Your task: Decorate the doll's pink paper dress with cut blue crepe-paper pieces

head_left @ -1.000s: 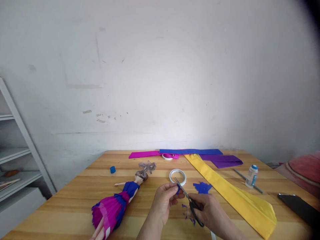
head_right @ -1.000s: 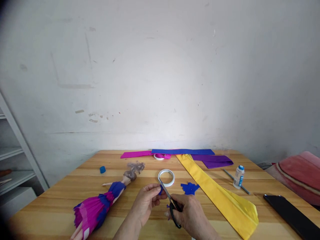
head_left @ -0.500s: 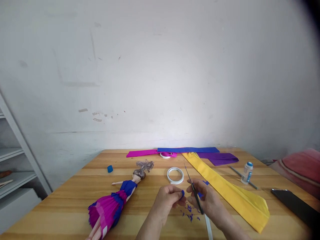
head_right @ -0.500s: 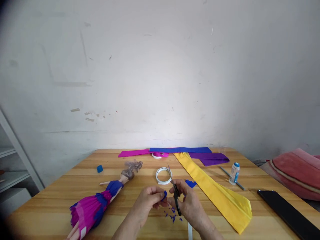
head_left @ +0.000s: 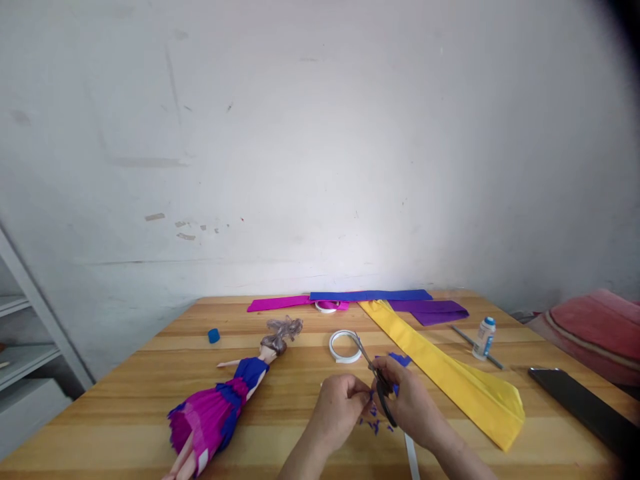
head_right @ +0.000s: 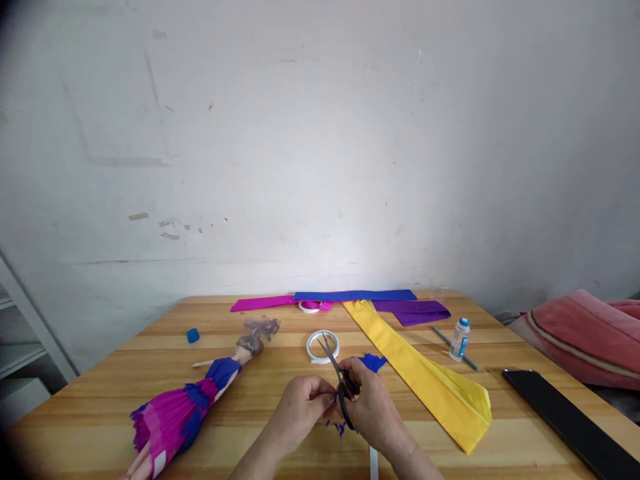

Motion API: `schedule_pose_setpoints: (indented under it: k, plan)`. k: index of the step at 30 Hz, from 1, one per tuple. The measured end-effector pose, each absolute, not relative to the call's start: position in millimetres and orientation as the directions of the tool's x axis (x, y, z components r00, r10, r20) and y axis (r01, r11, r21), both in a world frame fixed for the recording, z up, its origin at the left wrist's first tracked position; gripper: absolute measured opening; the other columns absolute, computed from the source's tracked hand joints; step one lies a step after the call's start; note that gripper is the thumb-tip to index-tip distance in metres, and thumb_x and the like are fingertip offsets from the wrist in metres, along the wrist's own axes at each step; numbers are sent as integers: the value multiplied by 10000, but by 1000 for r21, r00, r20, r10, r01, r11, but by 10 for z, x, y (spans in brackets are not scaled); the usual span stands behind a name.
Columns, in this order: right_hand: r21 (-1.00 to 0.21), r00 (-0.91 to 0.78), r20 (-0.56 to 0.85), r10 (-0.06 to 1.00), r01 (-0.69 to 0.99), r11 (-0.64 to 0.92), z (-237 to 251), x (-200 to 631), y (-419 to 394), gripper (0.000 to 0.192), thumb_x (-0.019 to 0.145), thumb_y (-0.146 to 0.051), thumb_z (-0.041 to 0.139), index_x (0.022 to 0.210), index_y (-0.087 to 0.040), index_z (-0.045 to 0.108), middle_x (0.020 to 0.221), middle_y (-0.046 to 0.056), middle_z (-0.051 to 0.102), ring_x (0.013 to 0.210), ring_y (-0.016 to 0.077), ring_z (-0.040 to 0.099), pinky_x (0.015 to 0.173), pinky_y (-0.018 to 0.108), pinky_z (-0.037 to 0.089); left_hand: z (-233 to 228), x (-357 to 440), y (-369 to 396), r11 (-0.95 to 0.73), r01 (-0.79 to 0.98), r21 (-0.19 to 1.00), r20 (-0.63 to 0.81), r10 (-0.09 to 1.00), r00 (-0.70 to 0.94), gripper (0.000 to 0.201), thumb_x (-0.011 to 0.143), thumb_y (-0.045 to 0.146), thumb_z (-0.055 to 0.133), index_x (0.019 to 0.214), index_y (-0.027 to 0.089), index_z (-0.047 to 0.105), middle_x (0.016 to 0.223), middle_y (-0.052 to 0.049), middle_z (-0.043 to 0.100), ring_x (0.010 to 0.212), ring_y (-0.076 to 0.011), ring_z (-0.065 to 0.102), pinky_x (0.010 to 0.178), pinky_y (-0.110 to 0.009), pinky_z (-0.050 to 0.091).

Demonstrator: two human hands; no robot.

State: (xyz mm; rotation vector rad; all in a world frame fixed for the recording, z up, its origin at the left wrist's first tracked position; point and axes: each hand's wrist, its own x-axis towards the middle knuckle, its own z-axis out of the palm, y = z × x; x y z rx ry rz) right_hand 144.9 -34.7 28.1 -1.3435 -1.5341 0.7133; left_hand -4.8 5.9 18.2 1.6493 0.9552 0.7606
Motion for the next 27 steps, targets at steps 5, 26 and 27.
schedule_pose_setpoints:
  k: [5,26,27]
  plan:
    - [-901,48,241,969,383,205,257,1444,-340,205,616,-134,508,812,-193,512,592,-55,492,555,111,458,526,213,345,205,-39,42,-157,185,970,48,873,486,147,685,244,576,644,163,692,618,-30,675,599,-171,569,555,-233,356]
    - [-936,180,-85,980,-353,-16,262,1378,-332,474,535,-316,750,907,-196,482,581,-76,453,439,57,350,375,173,159,135,155,-62,550,-499,669,-294,813,502,164,637,229,724,727,162,605,681,-30,672,639,-133,604,547,-212,375]
    - [-936,181,-90,979,-351,-21,271,1377,-333,475,531,-319,753,901,-198,481,578,-79,450,435,57,346,373,173,156,126,156,-57,549,-503,667,-296,816,498,165,632,224,726,716,163,598,675,-29,671,637,-136,604,550,-216,379]
